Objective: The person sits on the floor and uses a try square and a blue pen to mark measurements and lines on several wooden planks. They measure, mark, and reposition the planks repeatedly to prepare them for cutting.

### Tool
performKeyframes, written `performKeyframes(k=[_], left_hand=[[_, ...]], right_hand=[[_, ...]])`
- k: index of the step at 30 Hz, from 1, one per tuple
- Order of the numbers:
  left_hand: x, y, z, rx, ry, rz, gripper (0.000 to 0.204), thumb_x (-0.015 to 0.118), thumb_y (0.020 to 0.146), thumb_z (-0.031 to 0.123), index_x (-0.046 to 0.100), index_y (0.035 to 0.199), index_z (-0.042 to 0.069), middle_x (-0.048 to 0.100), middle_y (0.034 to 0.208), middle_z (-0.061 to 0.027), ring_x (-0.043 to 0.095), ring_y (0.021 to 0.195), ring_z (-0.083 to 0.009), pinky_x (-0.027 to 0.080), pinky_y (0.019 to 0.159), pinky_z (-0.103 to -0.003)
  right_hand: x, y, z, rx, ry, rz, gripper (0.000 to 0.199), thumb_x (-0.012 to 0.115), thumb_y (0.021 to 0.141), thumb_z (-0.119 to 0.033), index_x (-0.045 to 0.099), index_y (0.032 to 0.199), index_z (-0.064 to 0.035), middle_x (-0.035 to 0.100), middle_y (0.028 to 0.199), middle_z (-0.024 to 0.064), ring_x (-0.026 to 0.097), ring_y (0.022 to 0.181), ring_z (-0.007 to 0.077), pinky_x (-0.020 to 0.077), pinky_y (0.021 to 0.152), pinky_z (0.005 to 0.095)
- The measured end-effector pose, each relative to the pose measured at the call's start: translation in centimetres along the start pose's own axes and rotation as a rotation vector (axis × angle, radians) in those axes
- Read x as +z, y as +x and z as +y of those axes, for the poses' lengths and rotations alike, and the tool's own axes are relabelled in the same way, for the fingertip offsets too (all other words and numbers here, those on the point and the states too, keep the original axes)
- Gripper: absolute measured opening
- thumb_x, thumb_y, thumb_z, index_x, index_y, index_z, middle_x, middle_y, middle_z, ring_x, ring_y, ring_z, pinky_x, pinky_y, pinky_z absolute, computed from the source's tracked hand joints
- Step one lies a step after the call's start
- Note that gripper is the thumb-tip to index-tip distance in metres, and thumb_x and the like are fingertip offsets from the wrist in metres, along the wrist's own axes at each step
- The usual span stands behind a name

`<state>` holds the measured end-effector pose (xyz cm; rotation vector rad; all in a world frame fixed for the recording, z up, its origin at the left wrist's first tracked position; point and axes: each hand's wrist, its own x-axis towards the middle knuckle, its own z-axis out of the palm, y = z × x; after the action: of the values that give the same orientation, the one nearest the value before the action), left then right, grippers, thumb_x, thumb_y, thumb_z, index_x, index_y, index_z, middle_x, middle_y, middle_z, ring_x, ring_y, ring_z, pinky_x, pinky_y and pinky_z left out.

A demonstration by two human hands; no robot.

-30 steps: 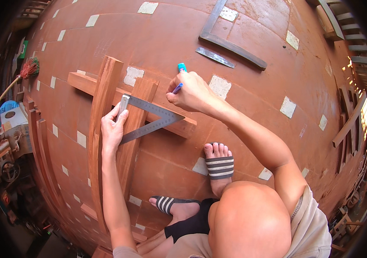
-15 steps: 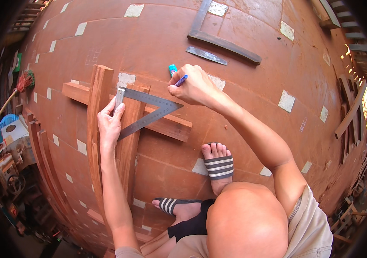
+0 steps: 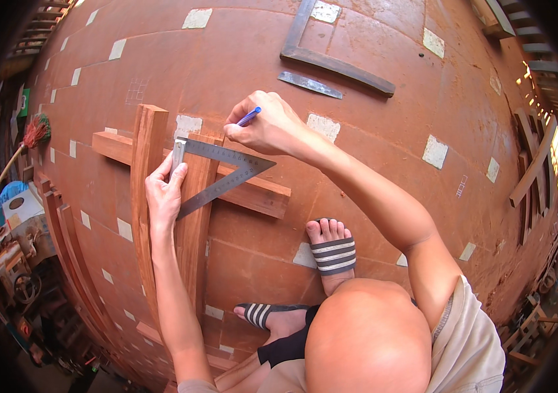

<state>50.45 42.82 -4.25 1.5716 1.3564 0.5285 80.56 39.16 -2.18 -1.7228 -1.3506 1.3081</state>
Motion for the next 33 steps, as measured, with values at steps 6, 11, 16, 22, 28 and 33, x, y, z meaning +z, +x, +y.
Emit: performKeyframes(k=[6, 11, 16, 22, 28, 33], left_hand=[[0.1, 0.1, 0.4, -0.028, 0.007, -0.031, 0.049, 0.074, 0.105, 0.009, 0.063, 0.15, -0.007, 0.076, 0.133, -0.0119, 0.067, 0.116, -0.0109, 0.054, 0.104, -0.029], [0.0, 0.1, 0.5, -0.029, 0.038, -0.047, 0.049, 0.074, 0.105, 0.01, 0.063, 0.15, -0.007, 0.076, 0.132, -0.0101, 0.066, 0.116, -0.0107, 0.054, 0.105, -0.029], [0.1, 0.0, 0.5, -0.028, 0.033, -0.011, 0.045, 0.073, 0.105, 0.013, 0.067, 0.145, -0.006, 0.081, 0.126, -0.0178, 0.07, 0.114, -0.012, 0.055, 0.1, -0.032], [-0.3, -0.1, 0.7, -0.064, -0.014, -0.004, 0.043, 0.077, 0.103, 0.013, 0.071, 0.142, -0.005, 0.081, 0.114, -0.0089, 0.068, 0.104, -0.0097, 0.055, 0.095, -0.03], [-3.4, -4.8, 3.1, 0.536, -0.093, -0.012, 0.034, 0.083, 0.095, -0.002, 0.077, 0.128, 0.001, 0.073, 0.119, -0.001, 0.067, 0.109, -0.0133, 0.054, 0.1, -0.031], [-4.6, -6.8, 3.4, -0.045, -0.39, 0.125, 0.055, 0.067, 0.104, -0.002, 0.056, 0.158, -0.002, 0.07, 0.142, -0.0151, 0.071, 0.119, -0.0209, 0.058, 0.105, -0.032]], right_hand=[[2.4, 3.7, -1.8, -0.109, 0.056, -0.004, 0.03, 0.077, 0.09, -0.03, 0.087, 0.104, -0.0046, 0.083, 0.097, 0.021, 0.082, 0.093, 0.0336, 0.0633, 0.091, 0.042], [3.8, 5.0, -2.2, -0.21, 0.032, -0.053, 0.031, 0.079, 0.092, -0.029, 0.086, 0.107, -0.0032, 0.082, 0.093, 0.0198, 0.079, 0.085, 0.0301, 0.0619, 0.083, 0.0404], [1.8, 3.1, -2.2, -0.16, -0.106, -0.064, 0.029, 0.079, 0.09, -0.025, 0.086, 0.102, -0.0005, 0.082, 0.09, 0.0198, 0.08, 0.084, 0.0326, 0.0629, 0.083, 0.0412], [0.2, 0.9, -1.8, 0.049, -0.151, -0.178, 0.035, 0.071, 0.098, -0.03, 0.082, 0.099, 0.0029, 0.08, 0.091, 0.0258, 0.08, 0.092, 0.0389, 0.0627, 0.085, 0.0482], [3.0, -4.2, 1.3, 0.211, 0.275, -0.426, 0.059, 0.054, 0.114, -0.048, 0.079, 0.101, 0.0038, 0.076, 0.074, 0.0137, 0.073, 0.066, 0.0227, 0.0578, 0.063, 0.0399], [8.9, -8.5, 0.6, -0.067, 0.065, 0.018, 0.036, 0.057, 0.113, -0.032, 0.075, 0.103, -0.0034, 0.069, 0.072, 0.0195, 0.072, 0.073, 0.0413, 0.0546, 0.069, 0.0509]])
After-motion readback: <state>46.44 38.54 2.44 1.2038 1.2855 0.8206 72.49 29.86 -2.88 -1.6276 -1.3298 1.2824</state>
